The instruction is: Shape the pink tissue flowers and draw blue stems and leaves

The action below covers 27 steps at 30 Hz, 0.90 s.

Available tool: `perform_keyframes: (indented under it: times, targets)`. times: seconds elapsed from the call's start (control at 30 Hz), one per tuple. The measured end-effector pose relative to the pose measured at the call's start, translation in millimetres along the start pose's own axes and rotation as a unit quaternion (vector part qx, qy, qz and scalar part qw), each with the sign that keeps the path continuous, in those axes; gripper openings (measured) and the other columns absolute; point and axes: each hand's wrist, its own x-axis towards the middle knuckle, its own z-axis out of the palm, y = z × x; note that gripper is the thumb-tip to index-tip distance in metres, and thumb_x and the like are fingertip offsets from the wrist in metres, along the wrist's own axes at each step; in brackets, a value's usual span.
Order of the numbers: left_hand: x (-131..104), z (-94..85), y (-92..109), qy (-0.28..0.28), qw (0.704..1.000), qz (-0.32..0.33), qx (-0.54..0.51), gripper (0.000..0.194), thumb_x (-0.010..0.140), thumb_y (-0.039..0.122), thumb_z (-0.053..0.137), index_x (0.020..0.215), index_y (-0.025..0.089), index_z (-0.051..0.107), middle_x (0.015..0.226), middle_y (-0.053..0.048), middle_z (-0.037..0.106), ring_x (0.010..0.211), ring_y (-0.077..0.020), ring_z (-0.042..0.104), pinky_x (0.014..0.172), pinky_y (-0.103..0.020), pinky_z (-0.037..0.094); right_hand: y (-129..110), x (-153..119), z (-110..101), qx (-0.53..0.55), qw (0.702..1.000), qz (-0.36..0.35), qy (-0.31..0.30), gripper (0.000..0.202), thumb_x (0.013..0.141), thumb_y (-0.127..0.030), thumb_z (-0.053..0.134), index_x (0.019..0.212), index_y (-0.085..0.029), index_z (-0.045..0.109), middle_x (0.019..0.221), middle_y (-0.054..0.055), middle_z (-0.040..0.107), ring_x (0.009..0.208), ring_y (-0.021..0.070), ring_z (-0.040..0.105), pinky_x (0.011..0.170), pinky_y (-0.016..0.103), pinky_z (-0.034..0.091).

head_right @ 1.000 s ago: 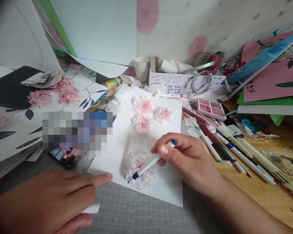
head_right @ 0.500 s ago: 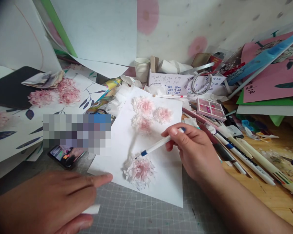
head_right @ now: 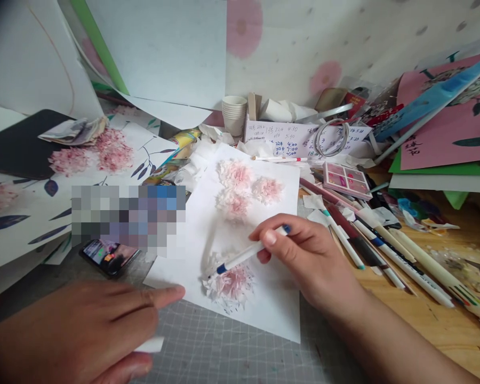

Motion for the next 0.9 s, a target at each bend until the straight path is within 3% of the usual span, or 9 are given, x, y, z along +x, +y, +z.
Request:
perform_keyframes:
  times: [0.07,0.2,0.37,0.5,0.67,0.83,0.9]
  targets:
    - [0.1,0.6,-0.5,0.001,1.0,0.004,0.001,0.021,0.088,0.024,0.065,0.107,0.028,0.074,0.133,0.002,0.075,0.091,-0.0265,0.079,0.076,-0.036,0.065,-0.2,1.3,-1.7,-0.01,1.0,0.003,0.013,0.023,0.079,-0.05,0.089,0.079,-0.027,0.085,0.071,0.002,0.075,0.058,0.0151,0.065,0.057,0.028,0.053]
    - [-0.5,2.7,-1.0,0.018,1.0,0.002,-0.008,0.021,0.086,0.021,0.066,0.103,0.028,0.075,0.133,0.003,0.074,0.088,-0.0242,0.079,0.076,-0.032,0.063,-2.4,5.5,-4.4,0.033,0.994,-0.001,0.108,0.028,0.071,-0.052,0.092,0.07,-0.026,0.083,0.064,0.001,0.068,0.049,0.0125,0.057,0.045,0.026,0.047]
    - [-0.3,3.0,-0.7,0.003,1.0,-0.008,-0.004,0.026,0.084,0.018,0.063,0.104,0.029,0.076,0.135,0.004,0.073,0.091,-0.022,0.078,0.08,-0.029,0.062,0.1,5.6,-4.2,0.01,0.999,0.025,0.027,0.028,0.075,-0.052,0.09,0.075,-0.024,0.084,0.064,0.002,0.071,0.054,0.0131,0.063,0.054,0.025,0.051]
    - [0.8,1.0,-0.4,-0.02,1.0,-0.004,0.018,0.031,0.082,0.016,0.063,0.107,0.029,0.076,0.137,0.004,0.072,0.088,-0.0215,0.078,0.079,-0.028,0.063,2.0,8.6,-8.4,0.026,0.996,0.017,0.08,0.031,0.075,-0.052,0.089,0.068,-0.023,0.082,0.057,-0.001,0.064,0.047,0.0096,0.056,0.045,0.021,0.044]
    - [1.0,1.4,-0.2,-0.018,1.0,-0.01,0.011,0.029,0.082,0.016,0.063,0.105,0.03,0.075,0.136,0.005,0.073,0.088,-0.0227,0.078,0.08,-0.031,0.064,-0.3,8.8,-7.2,0.011,0.999,0.036,0.03,0.036,0.073,-0.058,0.089,0.069,-0.023,0.083,0.056,0.002,0.067,0.048,0.0129,0.058,0.046,0.025,0.046]
    - [0.0,3.2,-0.9,0.002,1.0,-0.005,0.009,0.031,0.08,0.015,0.062,0.104,0.029,0.075,0.133,0.003,0.075,0.086,-0.0226,0.078,0.078,-0.03,0.064,-0.7,9.5,-8.5,0.03,0.995,0.055,0.079,0.035,0.069,-0.057,0.091,0.065,-0.024,0.081,0.053,0.0,0.063,0.046,0.0114,0.054,0.043,0.023,0.044]
    - [0.3,2.4,-1.0,0.005,1.0,-0.003,0.007,0.032,0.079,0.015,0.062,0.104,0.029,0.076,0.133,0.004,0.075,0.087,-0.022,0.079,0.079,-0.028,0.063,-1.0,9.5,-7.7,0.028,0.996,0.053,0.064,0.036,0.069,-0.059,0.09,0.065,-0.024,0.081,0.056,0.001,0.065,0.047,0.0119,0.054,0.044,0.024,0.044]
